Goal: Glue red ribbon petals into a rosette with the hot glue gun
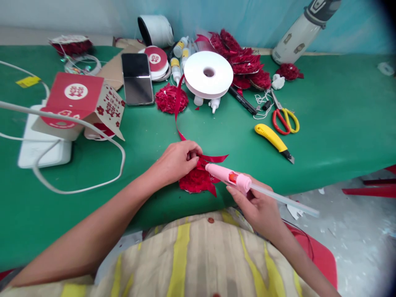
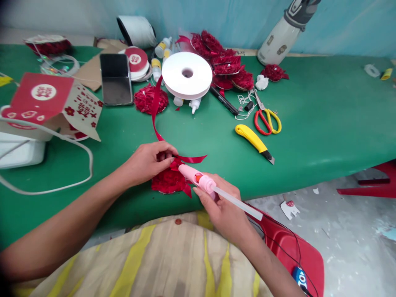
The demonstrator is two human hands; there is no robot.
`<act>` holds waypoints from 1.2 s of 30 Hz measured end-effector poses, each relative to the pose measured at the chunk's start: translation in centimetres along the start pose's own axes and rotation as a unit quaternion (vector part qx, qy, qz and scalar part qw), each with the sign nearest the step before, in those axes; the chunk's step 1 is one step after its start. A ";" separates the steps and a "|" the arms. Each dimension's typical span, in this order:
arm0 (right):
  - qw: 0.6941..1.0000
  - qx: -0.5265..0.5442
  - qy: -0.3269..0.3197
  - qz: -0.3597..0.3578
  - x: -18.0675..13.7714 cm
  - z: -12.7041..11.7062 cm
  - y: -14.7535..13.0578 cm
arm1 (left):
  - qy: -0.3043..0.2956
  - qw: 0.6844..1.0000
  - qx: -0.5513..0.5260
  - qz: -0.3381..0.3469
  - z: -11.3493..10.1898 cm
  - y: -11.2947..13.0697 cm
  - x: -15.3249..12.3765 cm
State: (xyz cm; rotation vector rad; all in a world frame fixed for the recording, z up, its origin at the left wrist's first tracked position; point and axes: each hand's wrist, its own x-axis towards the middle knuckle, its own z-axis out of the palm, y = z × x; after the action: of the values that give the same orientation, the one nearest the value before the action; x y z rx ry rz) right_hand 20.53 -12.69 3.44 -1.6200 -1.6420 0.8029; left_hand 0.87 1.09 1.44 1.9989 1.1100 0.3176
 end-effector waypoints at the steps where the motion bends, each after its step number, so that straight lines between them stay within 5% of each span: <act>1: 1.000 -0.001 0.001 -0.003 0.0 0.0 0.0 | 0.000 1.000 -0.002 0.001 0.0 0.0 0.0; 22: 1.000 -0.007 -0.020 -0.003 -0.3 -0.7 -0.6 | -0.018 0.995 0.017 0.098 -1.2 -0.1 -0.7; 36: 1.000 -0.009 -0.005 -0.015 -0.3 -0.9 -0.4 | -0.050 0.994 0.055 0.084 -1.0 -0.2 -0.6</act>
State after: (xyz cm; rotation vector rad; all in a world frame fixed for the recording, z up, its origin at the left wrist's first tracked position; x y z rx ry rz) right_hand 21.02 -13.05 4.29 -1.6021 -1.6811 0.7849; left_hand -0.18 1.19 2.02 2.1872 0.9162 0.2442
